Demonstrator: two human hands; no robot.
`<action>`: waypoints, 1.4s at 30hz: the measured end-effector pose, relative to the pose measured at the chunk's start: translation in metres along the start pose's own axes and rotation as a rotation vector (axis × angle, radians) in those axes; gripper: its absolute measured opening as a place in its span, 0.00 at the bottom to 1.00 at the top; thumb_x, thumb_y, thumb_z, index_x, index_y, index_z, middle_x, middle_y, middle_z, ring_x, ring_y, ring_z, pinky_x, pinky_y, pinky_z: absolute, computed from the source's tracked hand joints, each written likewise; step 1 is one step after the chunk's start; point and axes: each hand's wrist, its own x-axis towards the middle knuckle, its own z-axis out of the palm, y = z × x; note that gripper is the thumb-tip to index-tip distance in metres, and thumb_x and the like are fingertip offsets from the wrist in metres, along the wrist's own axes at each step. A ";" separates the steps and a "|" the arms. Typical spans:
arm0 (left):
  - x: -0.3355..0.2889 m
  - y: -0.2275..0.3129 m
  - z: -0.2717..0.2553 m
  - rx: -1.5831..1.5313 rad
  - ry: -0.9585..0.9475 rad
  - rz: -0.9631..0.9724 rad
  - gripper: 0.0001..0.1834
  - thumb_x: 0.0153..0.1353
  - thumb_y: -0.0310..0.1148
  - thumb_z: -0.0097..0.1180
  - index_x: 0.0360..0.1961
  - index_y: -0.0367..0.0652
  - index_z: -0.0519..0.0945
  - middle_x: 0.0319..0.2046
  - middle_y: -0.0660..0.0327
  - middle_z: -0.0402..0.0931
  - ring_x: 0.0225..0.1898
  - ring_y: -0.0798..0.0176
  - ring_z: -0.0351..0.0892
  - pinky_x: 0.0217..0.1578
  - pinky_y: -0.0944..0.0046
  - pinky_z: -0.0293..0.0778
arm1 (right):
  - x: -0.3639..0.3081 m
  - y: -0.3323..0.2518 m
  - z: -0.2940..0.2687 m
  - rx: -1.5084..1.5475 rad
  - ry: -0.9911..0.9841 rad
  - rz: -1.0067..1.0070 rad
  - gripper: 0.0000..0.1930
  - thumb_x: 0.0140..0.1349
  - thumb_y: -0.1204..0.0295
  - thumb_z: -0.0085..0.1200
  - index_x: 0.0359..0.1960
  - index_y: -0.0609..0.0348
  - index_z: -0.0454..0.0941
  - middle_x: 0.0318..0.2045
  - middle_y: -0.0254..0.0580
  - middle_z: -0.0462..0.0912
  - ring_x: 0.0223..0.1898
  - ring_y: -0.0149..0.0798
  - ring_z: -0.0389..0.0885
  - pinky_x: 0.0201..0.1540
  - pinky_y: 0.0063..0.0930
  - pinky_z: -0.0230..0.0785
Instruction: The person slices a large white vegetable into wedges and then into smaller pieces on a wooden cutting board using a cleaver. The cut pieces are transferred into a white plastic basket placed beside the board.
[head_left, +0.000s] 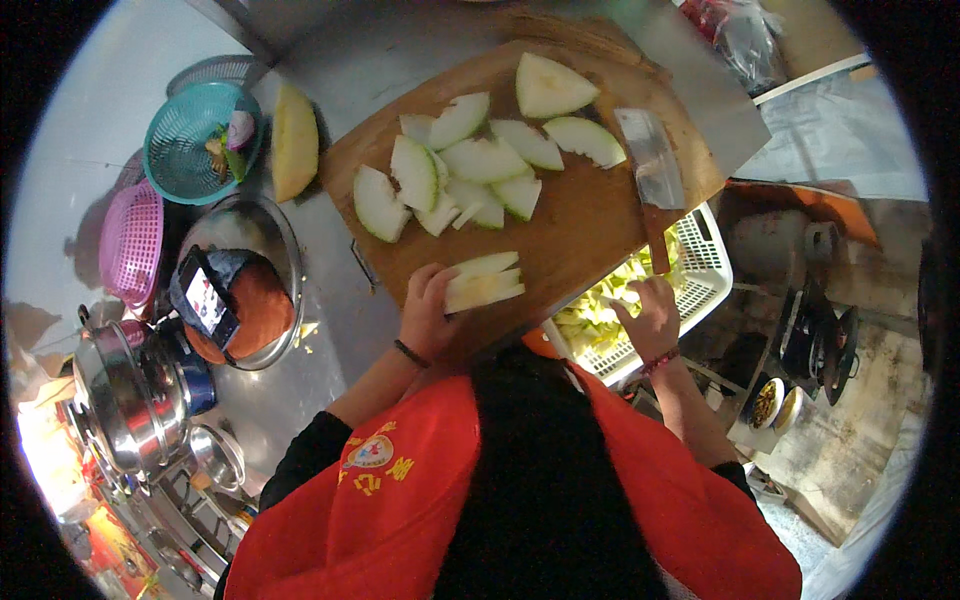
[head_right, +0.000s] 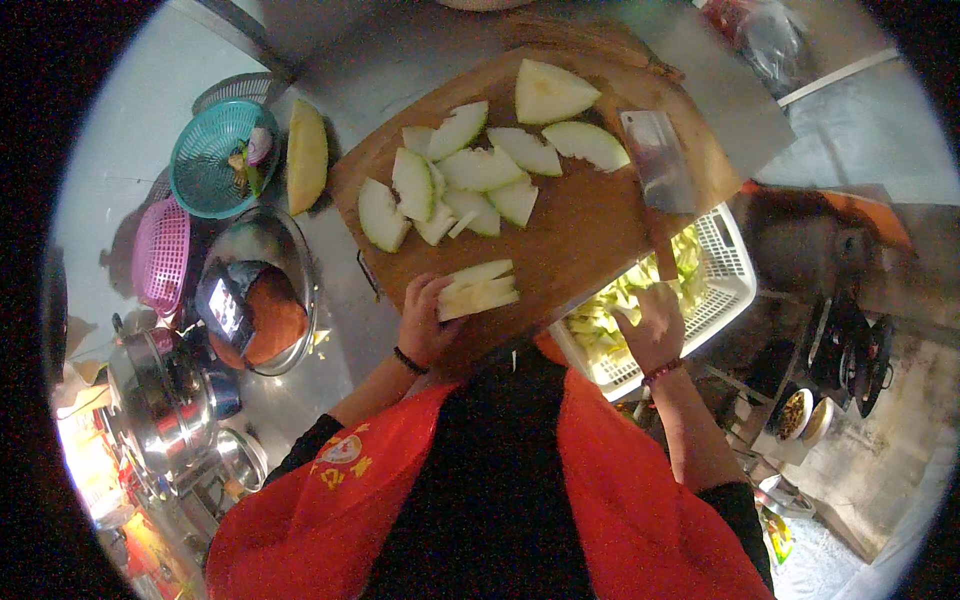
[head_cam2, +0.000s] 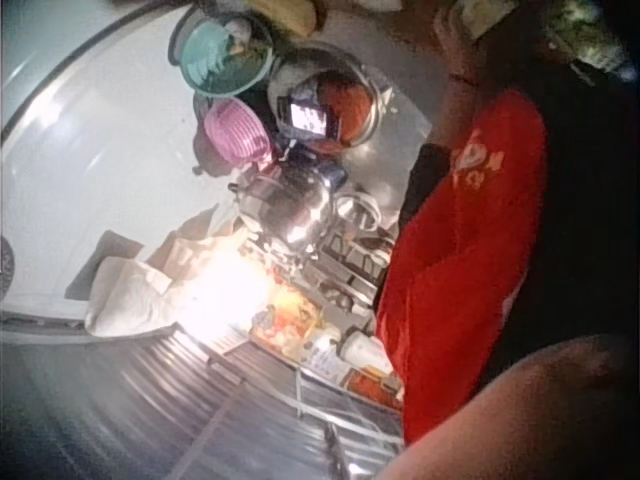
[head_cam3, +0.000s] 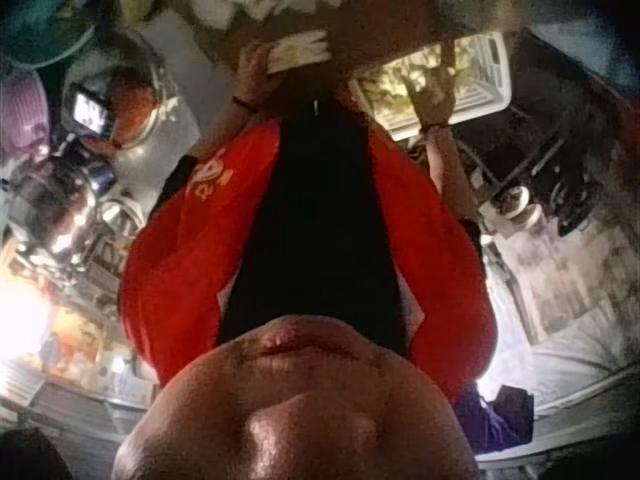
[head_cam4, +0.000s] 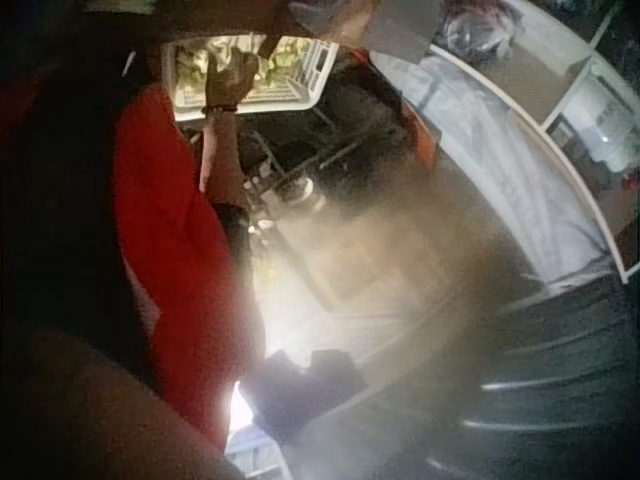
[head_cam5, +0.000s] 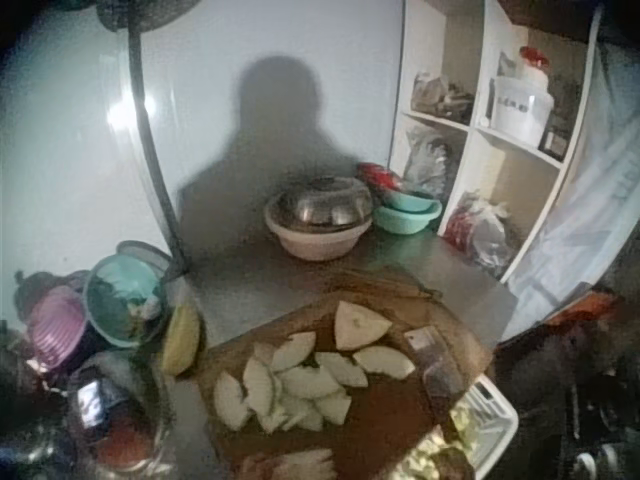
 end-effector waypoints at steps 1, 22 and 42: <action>0.000 -0.001 0.000 -0.001 -0.005 0.000 0.34 0.45 0.29 0.69 0.57 0.45 0.72 0.55 0.45 0.67 0.57 0.40 0.67 0.57 0.49 0.69 | 0.013 -0.010 0.007 0.080 0.041 -0.056 0.19 0.48 0.69 0.70 0.43 0.57 0.80 0.42 0.50 0.78 0.46 0.54 0.76 0.49 0.43 0.72; 0.002 0.007 0.008 -0.012 0.034 0.008 0.38 0.43 0.32 0.72 0.58 0.43 0.70 0.56 0.45 0.67 0.59 0.37 0.64 0.60 0.46 0.65 | 0.037 -0.012 0.019 0.229 -0.080 -0.058 0.17 0.50 0.70 0.67 0.43 0.57 0.81 0.42 0.49 0.81 0.48 0.54 0.77 0.53 0.42 0.71; 0.016 0.027 0.018 0.008 0.134 0.000 0.39 0.43 0.27 0.70 0.59 0.41 0.67 0.56 0.45 0.66 0.62 0.41 0.63 0.62 0.48 0.64 | 0.094 0.064 0.010 0.335 0.009 0.409 0.37 0.51 0.74 0.64 0.66 0.57 0.66 0.40 0.44 0.84 0.38 0.41 0.84 0.43 0.33 0.75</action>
